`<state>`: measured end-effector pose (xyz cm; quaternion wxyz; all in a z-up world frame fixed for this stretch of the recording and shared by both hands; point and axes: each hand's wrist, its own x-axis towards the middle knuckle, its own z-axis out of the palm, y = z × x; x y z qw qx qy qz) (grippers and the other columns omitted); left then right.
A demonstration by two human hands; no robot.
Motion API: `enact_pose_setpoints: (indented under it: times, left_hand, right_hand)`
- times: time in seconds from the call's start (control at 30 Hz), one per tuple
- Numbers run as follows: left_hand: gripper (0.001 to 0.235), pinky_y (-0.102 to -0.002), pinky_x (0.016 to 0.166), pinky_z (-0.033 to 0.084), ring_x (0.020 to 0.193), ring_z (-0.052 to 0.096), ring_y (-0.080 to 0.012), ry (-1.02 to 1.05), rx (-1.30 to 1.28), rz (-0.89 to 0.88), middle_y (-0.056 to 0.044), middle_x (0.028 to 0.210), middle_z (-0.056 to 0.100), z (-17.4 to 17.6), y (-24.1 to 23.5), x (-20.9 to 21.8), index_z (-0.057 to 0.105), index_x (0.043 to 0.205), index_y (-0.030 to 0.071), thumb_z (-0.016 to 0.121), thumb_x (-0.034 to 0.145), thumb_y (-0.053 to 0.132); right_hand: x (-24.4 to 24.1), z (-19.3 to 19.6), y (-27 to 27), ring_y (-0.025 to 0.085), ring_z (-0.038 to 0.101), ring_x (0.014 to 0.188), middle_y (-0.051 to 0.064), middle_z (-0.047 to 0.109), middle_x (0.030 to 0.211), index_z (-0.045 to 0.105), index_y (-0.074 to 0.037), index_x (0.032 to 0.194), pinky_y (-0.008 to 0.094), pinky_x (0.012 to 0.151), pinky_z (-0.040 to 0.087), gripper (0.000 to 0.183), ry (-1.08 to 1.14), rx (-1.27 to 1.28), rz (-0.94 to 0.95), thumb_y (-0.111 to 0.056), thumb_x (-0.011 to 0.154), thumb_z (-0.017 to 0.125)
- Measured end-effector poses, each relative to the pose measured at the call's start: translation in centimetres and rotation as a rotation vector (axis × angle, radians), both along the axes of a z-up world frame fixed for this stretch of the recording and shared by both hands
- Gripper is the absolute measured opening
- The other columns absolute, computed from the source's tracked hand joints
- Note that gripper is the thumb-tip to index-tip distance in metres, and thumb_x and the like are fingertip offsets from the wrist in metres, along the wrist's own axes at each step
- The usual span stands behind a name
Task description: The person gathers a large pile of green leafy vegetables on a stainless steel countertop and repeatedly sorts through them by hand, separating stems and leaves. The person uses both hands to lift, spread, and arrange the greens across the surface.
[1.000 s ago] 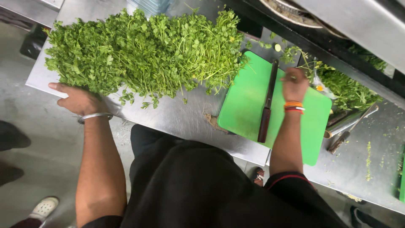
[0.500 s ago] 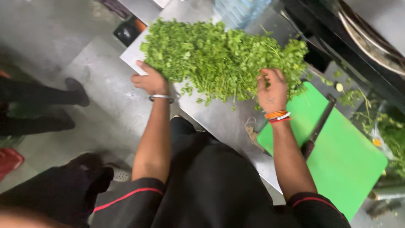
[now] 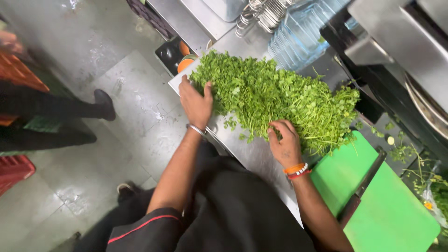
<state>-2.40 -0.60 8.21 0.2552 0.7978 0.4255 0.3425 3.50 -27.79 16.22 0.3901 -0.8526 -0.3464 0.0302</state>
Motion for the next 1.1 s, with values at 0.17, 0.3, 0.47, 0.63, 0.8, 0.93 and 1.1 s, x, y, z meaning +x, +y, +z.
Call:
enact_pose_setpoints:
  times: [0.17,0.3,0.47,0.63,0.8,0.93,1.1]
  left_hand:
    - [0.053,-0.047,0.084,0.053,0.095,0.069,-0.0409,0.333,-0.437,-0.353,-0.024,0.100,0.072,1.4,7.2,1.7,0.060,0.123,-0.003,0.077,0.086,0.030]
    - [0.036,-0.039,0.079,0.056,0.086,0.075,-0.0311,0.105,-0.678,-0.513,-0.019,0.095,0.077,2.3,11.3,1.4,0.069,0.113,-0.001,0.074,0.083,0.018]
    - [0.046,-0.036,0.078,0.056,0.085,0.074,-0.0243,0.176,-0.702,-0.711,-0.018,0.095,0.076,2.7,14.3,1.4,0.064,0.123,-0.002,0.071,0.078,0.006]
    - [0.059,-0.034,0.079,0.056,0.087,0.074,-0.0242,0.151,-0.937,-0.900,-0.017,0.099,0.077,3.5,15.8,2.1,0.058,0.131,-0.002,0.071,0.073,0.003]
    - [0.046,-0.036,0.075,0.056,0.081,0.073,-0.0255,0.235,-0.743,-0.881,-0.019,0.090,0.075,3.6,17.4,2.2,0.066,0.117,-0.003,0.081,0.079,0.018]
    - [0.045,-0.038,0.073,0.056,0.077,0.072,-0.0264,0.355,-0.723,-0.744,-0.018,0.086,0.074,3.7,18.1,2.3,0.068,0.112,-0.002,0.080,0.085,0.033]
    - [0.050,-0.039,0.076,0.056,0.083,0.072,-0.0280,0.251,-0.626,-0.893,-0.019,0.093,0.073,3.6,18.8,1.9,0.064,0.120,-0.003,0.079,0.087,0.032]
  right_hand:
    - [-0.4,0.5,4.5,0.028,0.070,0.096,0.012,0.069,0.113,0.070,-0.003,0.112,0.035,0.082,0.056,0.021,0.065,-0.041,-0.045,-0.013,0.094,0.068]
    - [-0.4,1.2,9.8,0.028,0.070,0.101,0.012,0.068,0.115,0.068,-0.002,0.113,0.035,0.085,0.056,0.021,0.042,-0.009,0.012,-0.012,0.095,0.066]
    - [-0.8,1.2,15.1,0.028,0.070,0.099,0.011,0.068,0.115,0.068,-0.003,0.113,0.036,0.084,0.056,0.021,0.090,-0.112,-0.047,-0.014,0.095,0.066]
    - [-1.1,-0.2,20.8,0.029,0.069,0.099,0.014,0.066,0.123,0.065,-0.003,0.120,0.036,0.083,0.057,0.028,0.078,-0.131,-0.049,-0.019,0.097,0.066]
    - [-1.8,-2.6,24.3,0.028,0.070,0.080,0.010,0.069,0.108,0.068,-0.007,0.120,0.039,0.068,0.058,0.028,0.031,-0.336,-0.157,-0.021,0.096,0.065]
    - [-3.0,-2.7,23.7,0.028,0.069,0.072,0.008,0.070,0.099,0.070,-0.008,0.113,0.040,0.062,0.056,0.020,-0.060,-0.367,-0.362,-0.017,0.096,0.065]
    - [-4.2,-2.1,23.7,0.031,0.069,0.075,0.010,0.070,0.093,0.071,-0.007,0.104,0.041,0.064,0.055,0.015,-0.114,-0.326,-0.478,-0.017,0.094,0.067]
